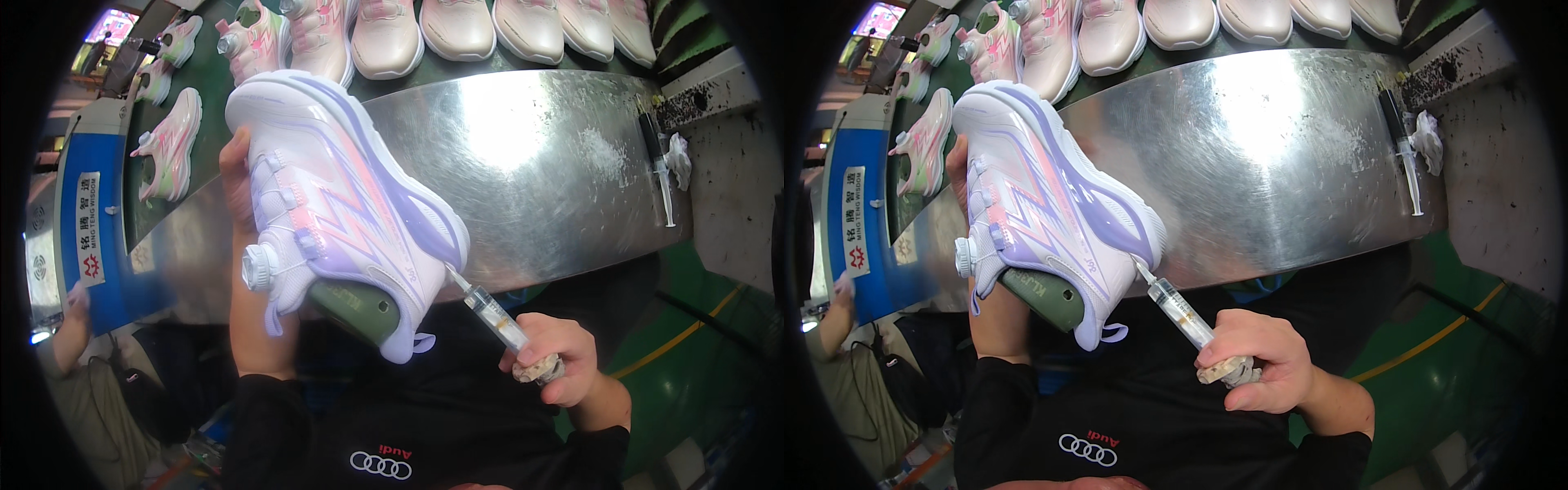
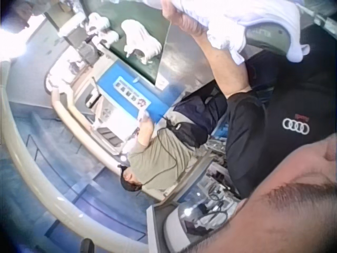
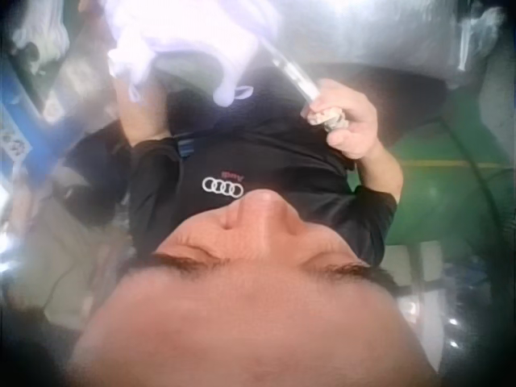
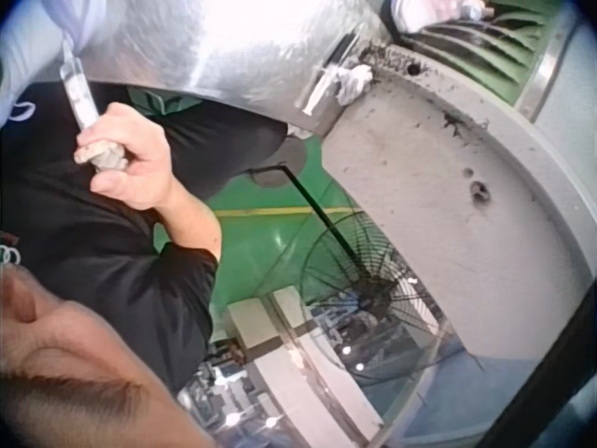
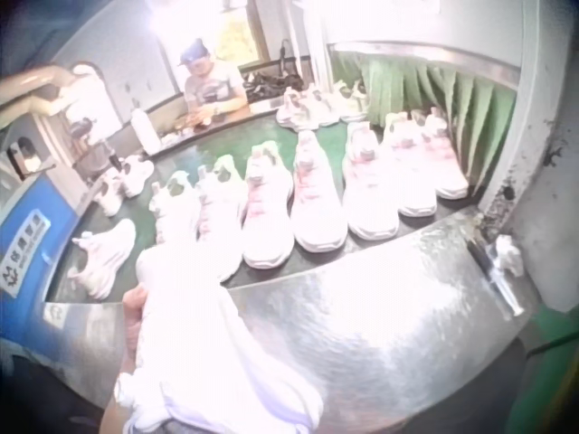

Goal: The person applies adhesive around the soles of shoes using a syringe, places the shoes on a conveyor belt, refills the syringe with liquid from a bottle, and wipes it with a cloth.

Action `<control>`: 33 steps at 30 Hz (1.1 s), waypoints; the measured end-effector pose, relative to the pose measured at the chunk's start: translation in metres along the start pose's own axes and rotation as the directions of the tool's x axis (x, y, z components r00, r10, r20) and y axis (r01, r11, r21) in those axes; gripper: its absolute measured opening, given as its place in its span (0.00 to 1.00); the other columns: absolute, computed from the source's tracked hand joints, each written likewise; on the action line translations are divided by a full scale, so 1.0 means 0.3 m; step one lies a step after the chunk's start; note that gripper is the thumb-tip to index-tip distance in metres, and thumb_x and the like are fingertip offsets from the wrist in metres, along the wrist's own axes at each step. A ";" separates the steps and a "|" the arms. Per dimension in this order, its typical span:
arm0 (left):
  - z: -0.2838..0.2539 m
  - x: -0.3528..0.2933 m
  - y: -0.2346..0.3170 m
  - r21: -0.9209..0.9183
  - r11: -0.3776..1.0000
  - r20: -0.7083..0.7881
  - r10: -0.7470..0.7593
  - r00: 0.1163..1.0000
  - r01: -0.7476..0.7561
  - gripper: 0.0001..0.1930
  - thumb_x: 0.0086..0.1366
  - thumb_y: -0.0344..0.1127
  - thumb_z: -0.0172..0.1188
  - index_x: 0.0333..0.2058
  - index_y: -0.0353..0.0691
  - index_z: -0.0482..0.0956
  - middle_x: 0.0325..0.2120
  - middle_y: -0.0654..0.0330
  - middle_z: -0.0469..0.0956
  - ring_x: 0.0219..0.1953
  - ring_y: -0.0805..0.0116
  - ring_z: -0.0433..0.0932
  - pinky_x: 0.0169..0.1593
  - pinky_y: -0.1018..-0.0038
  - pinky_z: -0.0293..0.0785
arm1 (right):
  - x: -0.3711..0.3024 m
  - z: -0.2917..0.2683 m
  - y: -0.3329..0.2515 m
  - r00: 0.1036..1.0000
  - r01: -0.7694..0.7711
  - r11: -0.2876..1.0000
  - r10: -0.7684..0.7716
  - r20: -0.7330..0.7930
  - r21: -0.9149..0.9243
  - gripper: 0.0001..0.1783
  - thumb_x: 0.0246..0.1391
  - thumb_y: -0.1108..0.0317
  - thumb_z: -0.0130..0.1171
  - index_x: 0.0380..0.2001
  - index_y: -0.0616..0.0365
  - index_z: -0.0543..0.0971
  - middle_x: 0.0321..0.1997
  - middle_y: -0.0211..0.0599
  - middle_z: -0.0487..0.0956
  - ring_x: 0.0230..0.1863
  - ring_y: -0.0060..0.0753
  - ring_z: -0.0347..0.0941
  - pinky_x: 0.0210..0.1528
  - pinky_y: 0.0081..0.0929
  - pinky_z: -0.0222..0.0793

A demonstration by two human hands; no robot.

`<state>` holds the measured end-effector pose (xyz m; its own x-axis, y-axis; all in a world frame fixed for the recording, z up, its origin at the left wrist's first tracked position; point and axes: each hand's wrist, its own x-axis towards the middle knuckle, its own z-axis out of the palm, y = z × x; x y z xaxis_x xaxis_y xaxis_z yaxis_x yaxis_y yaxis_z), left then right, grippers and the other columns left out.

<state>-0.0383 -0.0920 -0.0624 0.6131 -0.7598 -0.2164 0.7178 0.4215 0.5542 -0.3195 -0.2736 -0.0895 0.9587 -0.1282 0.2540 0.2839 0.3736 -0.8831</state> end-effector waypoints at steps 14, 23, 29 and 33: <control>-0.246 -0.240 0.159 0.452 0.886 -0.364 0.076 0.928 0.104 0.32 0.62 0.49 0.49 0.56 0.28 0.60 0.51 0.43 0.68 0.52 0.51 0.70 0.56 0.57 0.67 | 0.036 0.020 0.045 1.000 -0.004 0.993 0.001 -0.031 -0.115 0.20 0.45 0.62 0.67 0.40 0.59 0.77 0.32 0.34 0.78 0.27 0.28 0.68 0.30 0.23 0.63; -0.187 -0.451 0.098 0.563 0.824 -0.169 0.038 0.985 0.065 0.30 0.60 0.34 0.54 0.59 0.32 0.56 0.55 0.49 0.66 0.57 0.56 0.67 0.61 0.60 0.63 | 0.068 0.086 0.050 0.999 -0.039 0.964 0.038 -0.011 -0.263 0.16 0.45 0.65 0.66 0.39 0.56 0.77 0.33 0.31 0.78 0.30 0.32 0.70 0.34 0.26 0.65; -0.112 -0.556 -0.003 0.490 0.842 -0.417 -0.001 0.909 0.226 0.44 0.49 0.40 0.68 0.59 0.29 0.53 0.52 0.46 0.67 0.54 0.56 0.70 0.58 0.63 0.65 | 0.071 0.120 0.035 0.999 -0.032 0.946 0.039 0.018 -0.322 0.17 0.45 0.64 0.66 0.39 0.56 0.77 0.32 0.32 0.78 0.29 0.33 0.70 0.33 0.27 0.65; -0.091 -0.604 -0.107 0.316 0.921 -0.353 -0.110 0.929 0.229 0.43 0.49 0.36 0.66 0.59 0.27 0.52 0.54 0.45 0.66 0.56 0.55 0.68 0.60 0.62 0.62 | 0.075 0.137 0.009 0.998 -0.059 0.937 0.066 0.010 -0.344 0.17 0.45 0.65 0.66 0.39 0.56 0.77 0.31 0.32 0.78 0.29 0.33 0.71 0.32 0.27 0.65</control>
<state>-0.1634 0.0456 -0.0629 0.6073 -0.5771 -0.5460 0.6972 0.0575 0.7146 -0.2963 -0.2376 -0.0700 0.9754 -0.0945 0.1990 0.2036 0.0416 -0.9782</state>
